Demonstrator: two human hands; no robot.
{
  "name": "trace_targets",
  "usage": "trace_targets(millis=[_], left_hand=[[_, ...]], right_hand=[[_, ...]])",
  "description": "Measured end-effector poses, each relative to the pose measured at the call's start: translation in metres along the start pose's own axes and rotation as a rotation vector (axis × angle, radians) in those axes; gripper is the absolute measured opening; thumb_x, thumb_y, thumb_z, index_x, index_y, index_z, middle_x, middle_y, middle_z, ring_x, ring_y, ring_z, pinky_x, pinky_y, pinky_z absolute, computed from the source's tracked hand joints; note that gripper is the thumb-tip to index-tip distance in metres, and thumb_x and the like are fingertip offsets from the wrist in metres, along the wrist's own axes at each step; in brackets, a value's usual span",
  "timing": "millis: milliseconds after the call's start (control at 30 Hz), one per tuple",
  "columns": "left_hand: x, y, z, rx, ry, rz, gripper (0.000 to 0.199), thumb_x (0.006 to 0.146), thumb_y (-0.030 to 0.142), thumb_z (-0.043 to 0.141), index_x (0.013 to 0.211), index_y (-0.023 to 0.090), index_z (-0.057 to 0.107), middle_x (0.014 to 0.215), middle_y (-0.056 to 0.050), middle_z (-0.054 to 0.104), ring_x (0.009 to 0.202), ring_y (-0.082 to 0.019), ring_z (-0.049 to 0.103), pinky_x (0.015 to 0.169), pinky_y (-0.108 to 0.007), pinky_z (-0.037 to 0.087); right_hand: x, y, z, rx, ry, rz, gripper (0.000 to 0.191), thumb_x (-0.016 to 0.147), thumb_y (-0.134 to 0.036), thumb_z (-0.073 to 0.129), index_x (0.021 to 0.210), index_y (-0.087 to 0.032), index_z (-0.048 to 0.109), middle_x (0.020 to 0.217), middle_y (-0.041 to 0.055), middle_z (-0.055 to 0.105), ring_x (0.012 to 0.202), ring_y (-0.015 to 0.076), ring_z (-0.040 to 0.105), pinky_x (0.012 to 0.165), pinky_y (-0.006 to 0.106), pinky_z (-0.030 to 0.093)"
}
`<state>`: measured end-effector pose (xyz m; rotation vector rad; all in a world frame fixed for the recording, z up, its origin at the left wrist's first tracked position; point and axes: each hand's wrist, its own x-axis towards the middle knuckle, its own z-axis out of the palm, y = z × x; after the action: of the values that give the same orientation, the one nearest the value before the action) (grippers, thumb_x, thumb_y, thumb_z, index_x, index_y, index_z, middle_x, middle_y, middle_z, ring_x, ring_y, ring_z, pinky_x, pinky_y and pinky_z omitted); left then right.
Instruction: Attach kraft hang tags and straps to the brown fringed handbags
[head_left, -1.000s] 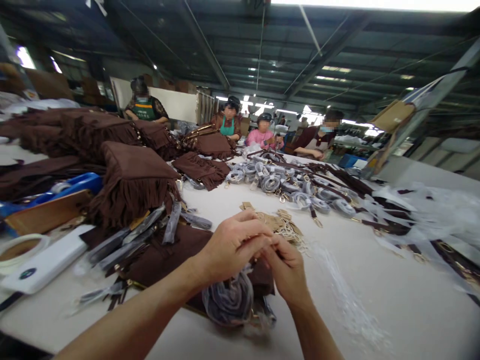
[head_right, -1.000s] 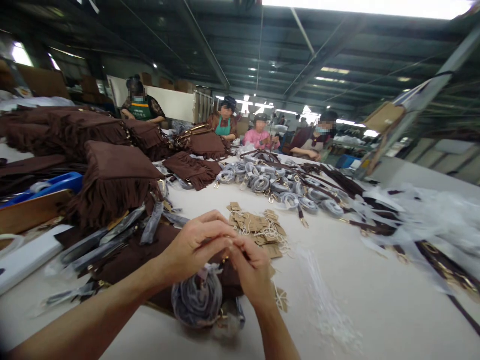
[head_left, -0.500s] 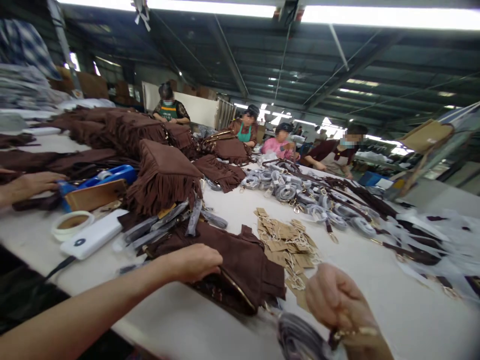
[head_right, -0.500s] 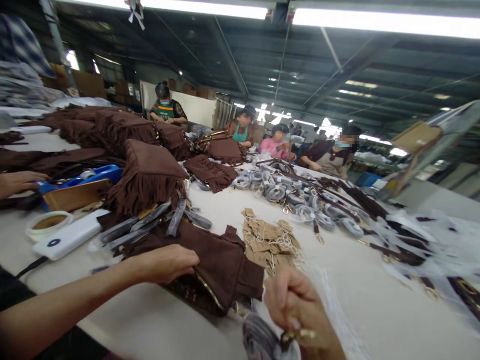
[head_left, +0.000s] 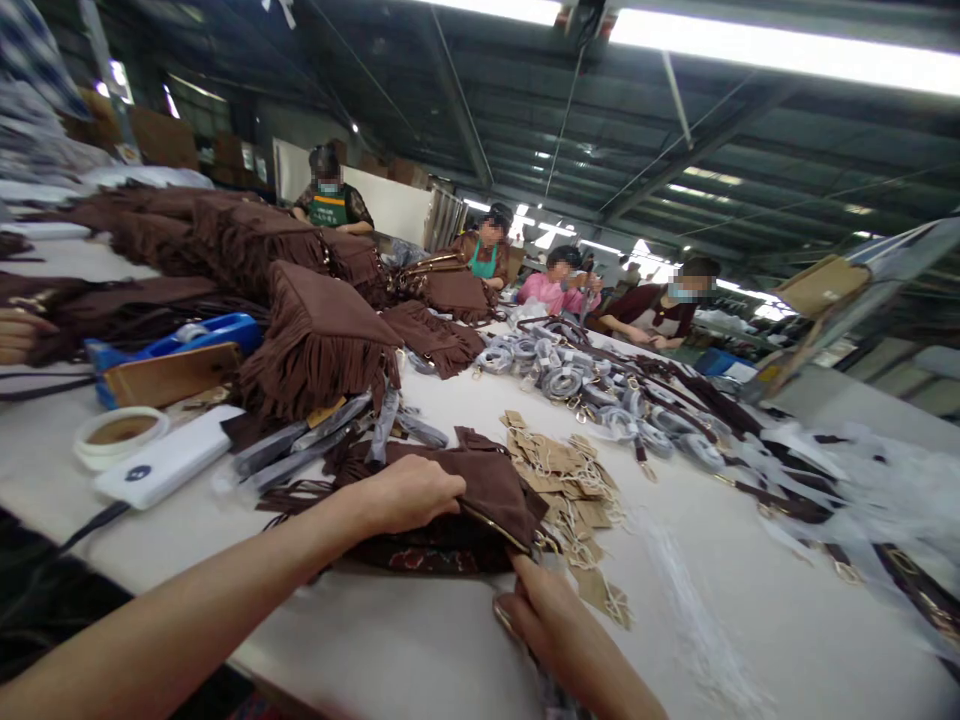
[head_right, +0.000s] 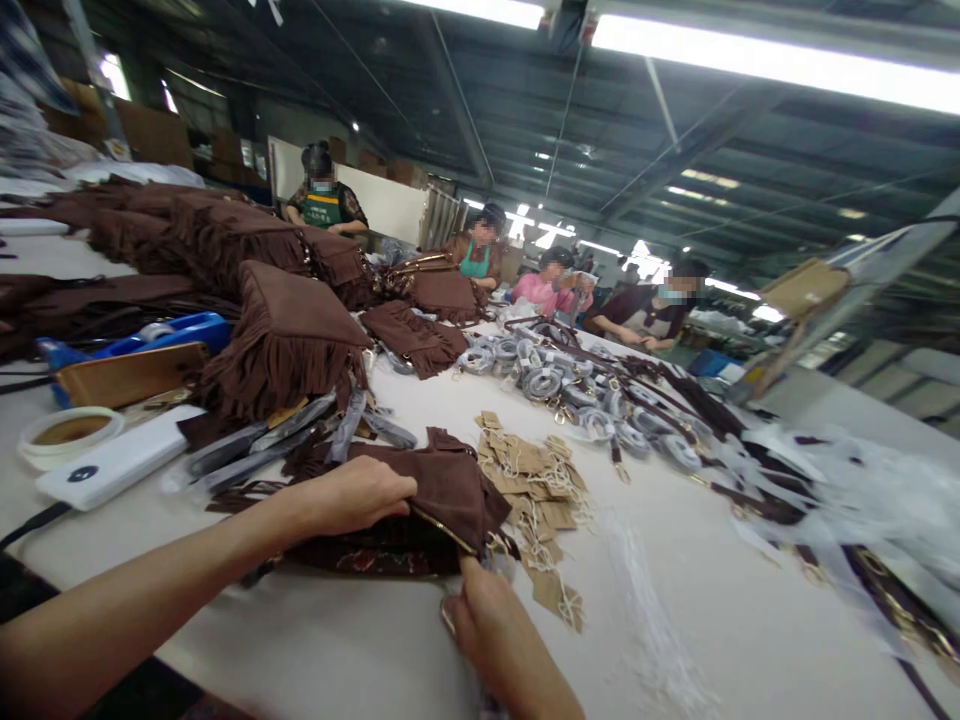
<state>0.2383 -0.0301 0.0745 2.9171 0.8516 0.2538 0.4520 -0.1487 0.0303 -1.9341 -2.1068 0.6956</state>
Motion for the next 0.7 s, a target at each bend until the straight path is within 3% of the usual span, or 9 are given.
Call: trace_targets(millis=[67, 133, 233, 267, 333, 433, 567, 700], left_hand=[[-0.006, 0.011, 0.002, 0.023, 0.038, 0.043, 0.006, 0.091, 0.015, 0.058, 0.091, 0.016, 0.064, 0.087, -0.008, 0.07, 0.078, -0.025, 0.067, 0.065, -0.03, 0.047], [-0.015, 0.028, 0.009, 0.049, 0.098, 0.17, 0.01, 0.094, 0.016, 0.052, 0.094, 0.016, 0.062, 0.096, -0.008, 0.069, 0.084, -0.023, 0.065, 0.071, -0.031, 0.049], [-0.026, 0.055, 0.031, 0.034, 0.132, 0.324, 0.017, 0.096, 0.018, 0.048, 0.087, 0.015, 0.062, 0.09, -0.006, 0.068, 0.082, -0.021, 0.063, 0.072, -0.03, 0.051], [-0.027, 0.06, 0.041, 0.005, 0.125, 0.292, 0.017, 0.096, 0.016, 0.047, 0.089, 0.014, 0.063, 0.093, -0.008, 0.068, 0.086, -0.022, 0.063, 0.076, -0.031, 0.052], [-0.025, 0.062, 0.057, -0.101, 0.105, 0.086, 0.023, 0.094, 0.008, 0.042, 0.103, 0.011, 0.064, 0.106, -0.013, 0.069, 0.099, -0.025, 0.064, 0.088, -0.035, 0.052], [-0.013, 0.046, 0.064, -0.263, 0.075, -0.179, 0.047, 0.087, -0.001, 0.037, 0.128, 0.013, 0.056, 0.123, -0.013, 0.066, 0.111, -0.023, 0.063, 0.1, -0.038, 0.049], [0.006, 0.021, 0.055, -0.469, 0.067, -0.149, 0.054, 0.085, 0.004, 0.043, 0.133, 0.027, 0.056, 0.137, -0.002, 0.061, 0.124, -0.021, 0.056, 0.107, -0.034, 0.044], [0.027, 0.011, 0.06, -0.61, 0.036, -0.227, 0.056, 0.08, 0.003, 0.046, 0.131, 0.022, 0.059, 0.14, -0.008, 0.058, 0.129, -0.03, 0.052, 0.111, -0.046, 0.038]], right_hand=[[0.002, 0.002, -0.002, 0.149, -0.074, 0.012, 0.044, 0.082, -0.009, 0.046, 0.126, -0.012, 0.051, 0.062, -0.0043, 0.058, 0.063, 0.0162, 0.057, 0.057, 0.024, 0.037], [0.004, 0.0, -0.005, 0.239, -0.109, 0.03, 0.055, 0.081, -0.007, 0.044, 0.136, -0.01, 0.041, 0.056, -0.0094, 0.05, 0.058, 0.0143, 0.053, 0.055, 0.023, 0.035], [0.006, -0.003, -0.011, 0.262, -0.113, 0.043, 0.06, 0.08, -0.007, 0.044, 0.139, -0.007, 0.037, 0.055, -0.0106, 0.048, 0.056, 0.0138, 0.051, 0.055, 0.023, 0.034], [0.007, -0.004, -0.013, 0.272, -0.116, 0.045, 0.061, 0.08, -0.008, 0.044, 0.14, -0.007, 0.035, 0.056, -0.0105, 0.049, 0.056, 0.0137, 0.051, 0.055, 0.023, 0.035], [0.008, -0.006, -0.015, 0.303, -0.117, 0.054, 0.065, 0.08, -0.01, 0.045, 0.143, -0.006, 0.031, 0.056, -0.0105, 0.051, 0.055, 0.0134, 0.051, 0.054, 0.023, 0.036], [0.01, -0.005, -0.016, 0.377, -0.119, 0.067, 0.065, 0.078, -0.016, 0.047, 0.14, -0.006, 0.029, 0.054, -0.011, 0.051, 0.051, 0.0126, 0.048, 0.051, 0.022, 0.035], [0.016, -0.004, -0.017, 0.583, -0.146, 0.074, 0.061, 0.076, -0.028, 0.052, 0.131, -0.009, 0.035, 0.05, -0.013, 0.048, 0.043, 0.0097, 0.038, 0.043, 0.021, 0.027], [0.025, -0.008, -0.022, 0.753, -0.15, 0.087, 0.057, 0.075, -0.038, 0.056, 0.125, -0.014, 0.042, 0.051, -0.0125, 0.051, 0.038, 0.0068, 0.027, 0.037, 0.02, 0.017]])
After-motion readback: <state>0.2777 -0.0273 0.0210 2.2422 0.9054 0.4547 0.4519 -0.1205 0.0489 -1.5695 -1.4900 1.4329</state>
